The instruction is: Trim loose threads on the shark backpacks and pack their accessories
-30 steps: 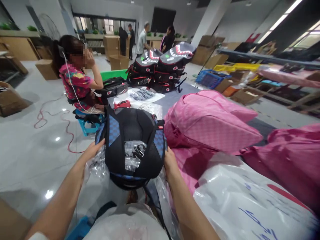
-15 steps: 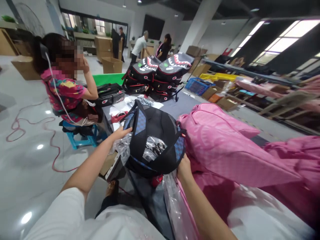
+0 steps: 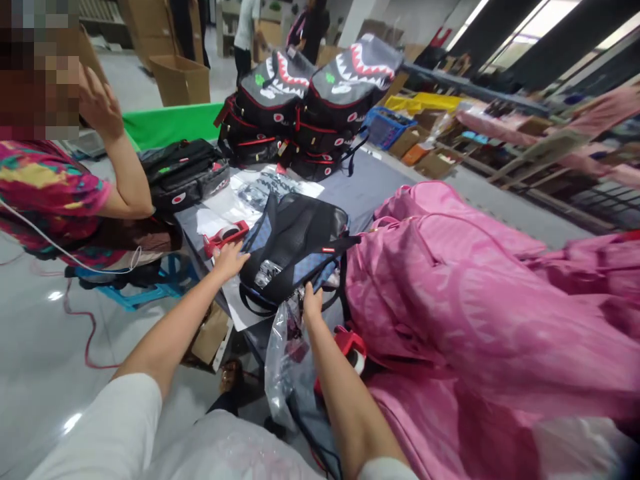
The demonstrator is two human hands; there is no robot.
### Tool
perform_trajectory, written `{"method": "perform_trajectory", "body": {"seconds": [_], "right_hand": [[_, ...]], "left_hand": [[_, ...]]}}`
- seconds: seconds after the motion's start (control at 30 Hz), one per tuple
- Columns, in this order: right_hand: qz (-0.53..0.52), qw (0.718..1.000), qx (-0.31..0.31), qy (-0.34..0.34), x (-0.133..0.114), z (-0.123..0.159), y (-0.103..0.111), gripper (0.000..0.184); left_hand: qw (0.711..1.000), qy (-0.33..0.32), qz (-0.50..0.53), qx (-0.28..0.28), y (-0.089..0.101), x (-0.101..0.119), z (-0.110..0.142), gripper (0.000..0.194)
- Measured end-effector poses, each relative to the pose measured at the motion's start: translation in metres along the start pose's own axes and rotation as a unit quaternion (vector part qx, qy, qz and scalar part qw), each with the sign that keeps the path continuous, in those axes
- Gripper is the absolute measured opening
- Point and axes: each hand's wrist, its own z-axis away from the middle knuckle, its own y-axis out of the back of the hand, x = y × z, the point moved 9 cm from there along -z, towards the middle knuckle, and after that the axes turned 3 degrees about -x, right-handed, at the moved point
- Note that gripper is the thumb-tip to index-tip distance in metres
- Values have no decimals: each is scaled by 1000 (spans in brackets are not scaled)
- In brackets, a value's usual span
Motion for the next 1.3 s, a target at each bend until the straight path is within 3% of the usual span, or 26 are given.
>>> {"method": "perform_trajectory", "body": {"seconds": [0.1, 0.27, 0.4, 0.53, 0.63, 0.7, 0.77, 0.83, 0.93, 1.0, 1.13, 1.23, 1.3], "right_hand": [[39, 999, -8, -15, 16, -16, -12, 40], [112, 993, -23, -6, 16, -19, 8, 71], [188, 981, -50, 24, 13, 20, 30, 90], [263, 957, -108, 49, 20, 66, 39, 82], [316, 938, -95, 103, 10, 80, 50, 77], [361, 913, -54, 184, -13, 86, 54, 76], [397, 871, -43, 285, -39, 100, 43, 71], [420, 817, -104, 382, -56, 123, 15, 59], [446, 714, -252, 477, -52, 165, -30, 40], [455, 687, -292, 486, -39, 177, -39, 30], [441, 732, -244, 458, -24, 167, -18, 25], [368, 756, -270, 469, -24, 168, -8, 32], [316, 791, -255, 456, -31, 163, -2, 39]], "left_hand": [[999, -17, -36, 27, -16, -1, 18, 58], [998, -28, -38, -36, -45, -9, 14, 61], [998, -33, -34, -48, -51, -18, 5, 59], [999, -39, -16, -22, -44, -26, 6, 56], [999, -38, 13, 10, -35, -34, 6, 53], [999, -26, 9, 19, -33, -39, 6, 52], [1000, -5, -1, 16, -33, -43, 6, 50], [1000, 14, -6, 15, -30, -45, 6, 43], [999, 34, -15, 32, -18, -47, 5, 40], [998, 41, -30, 35, -9, -50, 5, 43], [995, 34, -85, 25, -3, -53, 12, 46], [996, 3, -85, 41, -5, -48, 27, 55], [997, -16, -55, 53, -9, -45, 42, 63]]}}
